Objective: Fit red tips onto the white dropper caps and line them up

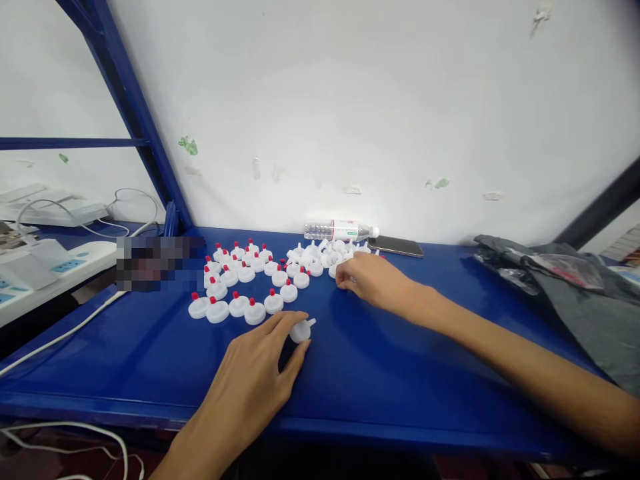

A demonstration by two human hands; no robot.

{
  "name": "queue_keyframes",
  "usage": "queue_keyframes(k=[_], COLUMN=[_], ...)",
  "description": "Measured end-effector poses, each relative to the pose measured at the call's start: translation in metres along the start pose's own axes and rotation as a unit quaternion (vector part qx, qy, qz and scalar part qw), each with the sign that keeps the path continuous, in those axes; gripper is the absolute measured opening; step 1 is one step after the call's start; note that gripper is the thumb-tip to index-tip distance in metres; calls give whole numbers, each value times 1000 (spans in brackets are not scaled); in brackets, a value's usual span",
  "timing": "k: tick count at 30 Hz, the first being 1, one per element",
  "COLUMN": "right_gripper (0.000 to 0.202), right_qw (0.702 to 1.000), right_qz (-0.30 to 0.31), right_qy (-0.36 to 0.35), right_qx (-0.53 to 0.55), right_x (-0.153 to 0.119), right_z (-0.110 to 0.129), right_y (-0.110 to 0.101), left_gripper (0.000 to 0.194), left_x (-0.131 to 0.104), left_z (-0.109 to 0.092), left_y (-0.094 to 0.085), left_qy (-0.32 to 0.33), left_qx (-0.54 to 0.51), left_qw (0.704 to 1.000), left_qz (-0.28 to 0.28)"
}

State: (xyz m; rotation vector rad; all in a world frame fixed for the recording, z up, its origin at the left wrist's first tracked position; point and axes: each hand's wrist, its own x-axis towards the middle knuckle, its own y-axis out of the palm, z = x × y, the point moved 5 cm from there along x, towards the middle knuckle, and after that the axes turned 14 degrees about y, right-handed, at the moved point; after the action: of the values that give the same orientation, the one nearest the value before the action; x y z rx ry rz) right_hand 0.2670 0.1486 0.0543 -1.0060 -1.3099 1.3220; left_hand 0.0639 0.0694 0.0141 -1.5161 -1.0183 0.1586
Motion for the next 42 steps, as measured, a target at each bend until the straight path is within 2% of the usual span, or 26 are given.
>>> queue_keyframes(k=[4, 7, 10, 15, 18, 22, 25, 29, 32, 33, 35, 37, 38, 40, 42], right_gripper=[21, 26, 23, 14, 12, 10, 12, 14, 26, 24, 23, 40, 41, 32, 23], right_qw=[1000, 998, 991, 938, 918, 930, 940, 960, 965, 966, 974, 981, 980, 973, 969], right_qz=[-6, -17, 9, 98, 97, 60, 45, 27, 30, 29, 22, 31, 46, 72, 68], right_qy=[-27, -46, -60, -126, -161, -152, -145, -116, -93, -84, -74, -101, -131, -185, -204], right_qx=[3, 27, 119, 308, 350, 329, 305, 254, 244, 242, 214, 162, 141, 117, 118], right_x=[-3, -8, -12, -24, -32, -36, -36, -33, -32, -33, -34, -37, -39, -43, -43], right_z=[1, 5, 13, 40, 55, 61, 61, 57, 52, 50, 48, 50, 53, 59, 63], right_y=[6, -3, -15, -22, -18, -9, -4, -2, -10, -14, -21, -21, -18, -9, 0], left_gripper=[31, 33, 34, 30, 27, 24, 24, 28, 23, 23, 33, 41, 43, 43, 40], left_x=[1, 0, 0, 1, 1, 2, 2, 1, -1, -1, -2, -3, -3, -4, -6], left_z=[1, 3, 5, 7, 8, 9, 11, 11, 8, 6, 2, -2, -4, -9, -15], left_y=[0, 2, 4, 7, 7, 7, 8, 5, -4, -7, -14, -19, -20, -19, -14], left_qy=[-16, -19, -21, -25, -42, -52, -51, -45, -45, -46, -40, -23, -10, 29, 88], left_qx=[10, 14, 4, -24, -24, -35, -49, -51, -60, -56, -35, -17, -17, -30, -33], left_qw=[1000, 1000, 1000, 999, 997, 996, 996, 998, 994, 993, 992, 991, 991, 991, 991], left_qz=[10, 14, 17, 34, 61, 69, 52, -16, -75, -89, -112, -129, -135, -127, -93])
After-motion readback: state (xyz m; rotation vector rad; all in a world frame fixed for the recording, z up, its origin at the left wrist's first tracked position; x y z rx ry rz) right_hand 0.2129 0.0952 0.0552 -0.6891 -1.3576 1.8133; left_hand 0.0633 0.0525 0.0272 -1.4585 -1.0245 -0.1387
